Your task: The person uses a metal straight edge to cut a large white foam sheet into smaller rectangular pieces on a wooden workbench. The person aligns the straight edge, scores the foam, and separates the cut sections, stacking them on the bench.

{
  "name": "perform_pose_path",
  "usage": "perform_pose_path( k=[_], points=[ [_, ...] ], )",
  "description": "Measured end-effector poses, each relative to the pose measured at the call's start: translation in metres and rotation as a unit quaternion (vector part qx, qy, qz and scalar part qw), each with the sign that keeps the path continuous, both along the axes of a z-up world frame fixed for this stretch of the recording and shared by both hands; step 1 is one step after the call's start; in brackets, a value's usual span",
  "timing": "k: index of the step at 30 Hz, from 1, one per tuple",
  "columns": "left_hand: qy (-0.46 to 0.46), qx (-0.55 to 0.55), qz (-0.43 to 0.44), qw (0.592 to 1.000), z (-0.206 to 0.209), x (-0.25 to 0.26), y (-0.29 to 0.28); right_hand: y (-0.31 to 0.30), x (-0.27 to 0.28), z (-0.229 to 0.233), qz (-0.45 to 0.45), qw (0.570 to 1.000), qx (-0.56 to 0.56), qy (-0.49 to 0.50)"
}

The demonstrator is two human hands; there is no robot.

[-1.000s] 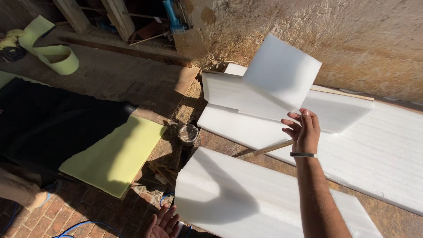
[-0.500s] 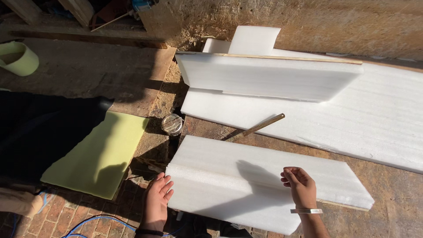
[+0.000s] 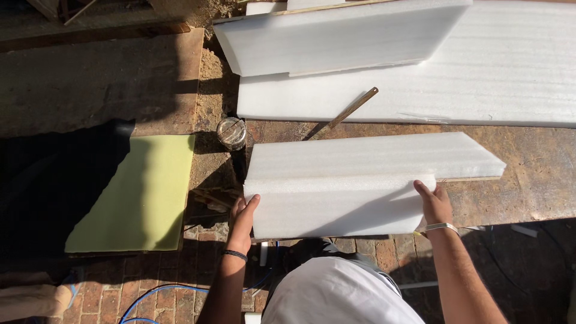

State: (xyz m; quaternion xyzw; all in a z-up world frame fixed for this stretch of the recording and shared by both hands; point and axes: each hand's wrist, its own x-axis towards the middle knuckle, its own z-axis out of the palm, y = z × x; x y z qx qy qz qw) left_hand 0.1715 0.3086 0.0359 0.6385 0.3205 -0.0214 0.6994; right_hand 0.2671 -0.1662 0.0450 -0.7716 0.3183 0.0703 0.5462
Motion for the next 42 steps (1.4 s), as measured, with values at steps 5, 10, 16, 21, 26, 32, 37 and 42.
perform_pose_path(
  k=[5, 10, 16, 21, 26, 32, 37, 42],
  points=[
    [0.024, -0.004, -0.008, 1.0, 0.005, -0.001, -0.001, 0.003, 0.007, 0.002, -0.023, 0.998, 0.065, -0.004],
    [0.028, 0.017, -0.048, 0.998, 0.016, -0.017, -0.005, -0.024, -0.018, 0.011, -0.005, 1.0, 0.017, 0.01],
    [-0.01, -0.088, -0.059, 0.994, 0.012, -0.043, -0.076, -0.087, -0.069, 0.016, -0.09, 0.996, 0.006, -0.021],
    [0.004, -0.094, -0.074, 0.993, -0.007, -0.054, -0.14, -0.152, -0.07, -0.004, -0.124, 0.992, -0.007, -0.032],
    [0.007, -0.076, -0.056, 0.996, -0.048, -0.068, -0.189, -0.197, -0.065, -0.038, -0.126, 0.991, 0.01, 0.034],
    [-0.054, -0.013, -0.03, 0.998, -0.098, -0.094, -0.202, -0.209, -0.069, -0.065, -0.107, 0.993, -0.004, -0.055],
    [0.056, 0.069, 0.03, 0.996, -0.141, -0.108, -0.231, -0.211, -0.082, -0.079, -0.106, 0.994, 0.018, -0.027],
    [0.064, 0.029, 0.128, 0.989, -0.148, -0.103, -0.249, -0.213, -0.084, -0.101, -0.09, 0.993, 0.07, -0.019]
  ],
)
